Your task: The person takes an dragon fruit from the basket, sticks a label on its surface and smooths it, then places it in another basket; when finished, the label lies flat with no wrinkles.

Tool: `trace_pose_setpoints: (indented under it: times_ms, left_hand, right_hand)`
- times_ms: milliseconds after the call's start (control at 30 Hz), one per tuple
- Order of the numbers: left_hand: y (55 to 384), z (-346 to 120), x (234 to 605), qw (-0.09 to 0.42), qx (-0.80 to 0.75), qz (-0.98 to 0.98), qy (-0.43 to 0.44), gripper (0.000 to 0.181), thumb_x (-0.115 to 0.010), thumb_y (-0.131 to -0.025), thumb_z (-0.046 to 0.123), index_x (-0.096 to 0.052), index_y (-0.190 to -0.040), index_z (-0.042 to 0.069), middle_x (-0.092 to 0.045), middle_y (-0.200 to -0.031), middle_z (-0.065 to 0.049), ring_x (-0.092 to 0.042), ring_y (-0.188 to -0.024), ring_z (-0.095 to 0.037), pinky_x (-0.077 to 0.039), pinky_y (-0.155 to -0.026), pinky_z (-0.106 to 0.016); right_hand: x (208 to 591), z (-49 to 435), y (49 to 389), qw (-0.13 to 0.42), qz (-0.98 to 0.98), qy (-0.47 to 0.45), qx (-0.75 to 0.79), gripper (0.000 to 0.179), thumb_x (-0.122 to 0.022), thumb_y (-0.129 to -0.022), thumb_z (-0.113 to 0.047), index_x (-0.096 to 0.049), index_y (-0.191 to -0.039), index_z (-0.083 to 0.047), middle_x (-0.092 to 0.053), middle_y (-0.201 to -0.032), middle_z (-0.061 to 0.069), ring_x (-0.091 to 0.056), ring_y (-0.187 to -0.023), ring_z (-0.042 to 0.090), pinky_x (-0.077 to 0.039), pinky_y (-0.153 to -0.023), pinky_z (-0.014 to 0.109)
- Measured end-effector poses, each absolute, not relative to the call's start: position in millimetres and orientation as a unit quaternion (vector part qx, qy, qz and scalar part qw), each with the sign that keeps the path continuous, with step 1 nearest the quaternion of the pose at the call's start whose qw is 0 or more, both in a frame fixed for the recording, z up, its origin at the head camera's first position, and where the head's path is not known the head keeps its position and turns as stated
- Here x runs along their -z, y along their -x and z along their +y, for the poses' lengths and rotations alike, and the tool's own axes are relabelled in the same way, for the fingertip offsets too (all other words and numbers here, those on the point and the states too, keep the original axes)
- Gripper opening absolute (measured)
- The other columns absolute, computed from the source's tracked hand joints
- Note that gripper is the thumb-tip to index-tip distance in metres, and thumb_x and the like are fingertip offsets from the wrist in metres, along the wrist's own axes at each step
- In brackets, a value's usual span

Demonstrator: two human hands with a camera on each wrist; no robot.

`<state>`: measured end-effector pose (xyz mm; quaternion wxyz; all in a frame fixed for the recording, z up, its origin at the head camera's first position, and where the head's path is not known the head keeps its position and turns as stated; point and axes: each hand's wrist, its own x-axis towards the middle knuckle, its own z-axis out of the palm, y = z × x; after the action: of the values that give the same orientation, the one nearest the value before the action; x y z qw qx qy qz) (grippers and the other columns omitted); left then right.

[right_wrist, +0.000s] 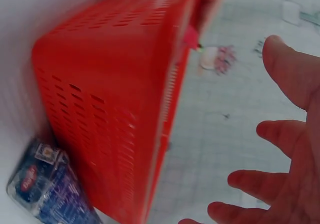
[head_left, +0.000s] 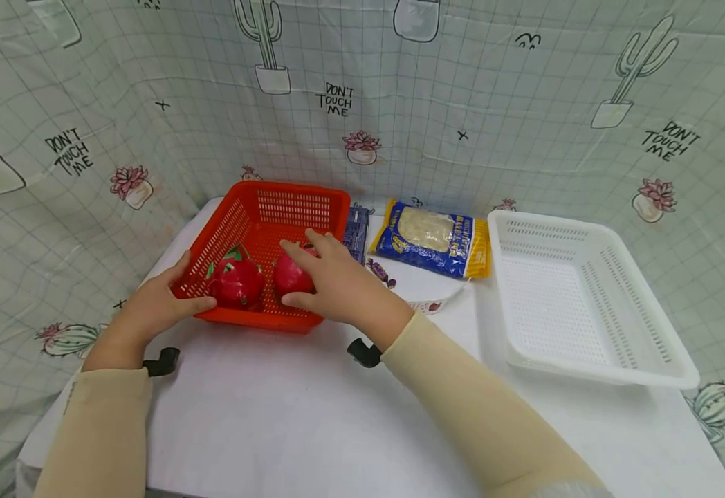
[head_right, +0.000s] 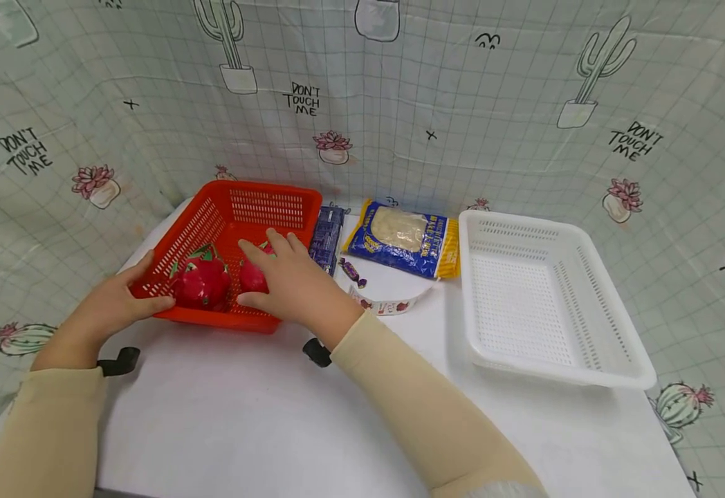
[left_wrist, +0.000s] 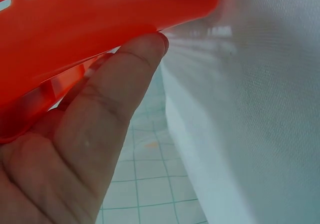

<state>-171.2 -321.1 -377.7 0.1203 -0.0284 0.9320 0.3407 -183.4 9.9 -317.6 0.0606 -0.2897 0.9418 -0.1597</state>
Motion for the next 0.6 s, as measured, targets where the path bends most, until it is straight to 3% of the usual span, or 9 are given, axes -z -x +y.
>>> trace_pose_setpoints:
  times_ms: [367,600]
  left_hand:
    - [170.9,-322.3,377.7,0.117,-0.344,0.931,0.017,0.116,-0.072,-0.091,0.066,0.005,-0.169,0.03,-0.014,-0.173,-0.035,-0.024,-0.153,-0.06,-0.034,-0.116,-0.079]
    - [171.0,-321.6,378.0,0.115,-0.345,0.931,0.018,0.116,-0.073,-0.091,0.067,0.005,-0.169,0.03,-0.014,-0.172,-0.036,-0.025,-0.152,-0.061,-0.034,-0.116,-0.079]
  right_hand:
    - [319.0,-15.2,210.1,0.113,0.946,0.282,0.116,0.09,-0.071,-0.096,-0.059,-0.026,-0.17,-0.034,-0.019,-0.178,0.012,-0.022,-0.164,0.044,-0.041,-0.124,0.058]
    - [320.8,-22.2,222.1,0.145,0.941,0.285,0.114,0.089,-0.073,-0.096,-0.057,-0.029,-0.169,-0.033,-0.022,-0.178,0.012,-0.028,-0.163,0.038,-0.04,-0.126,0.054]
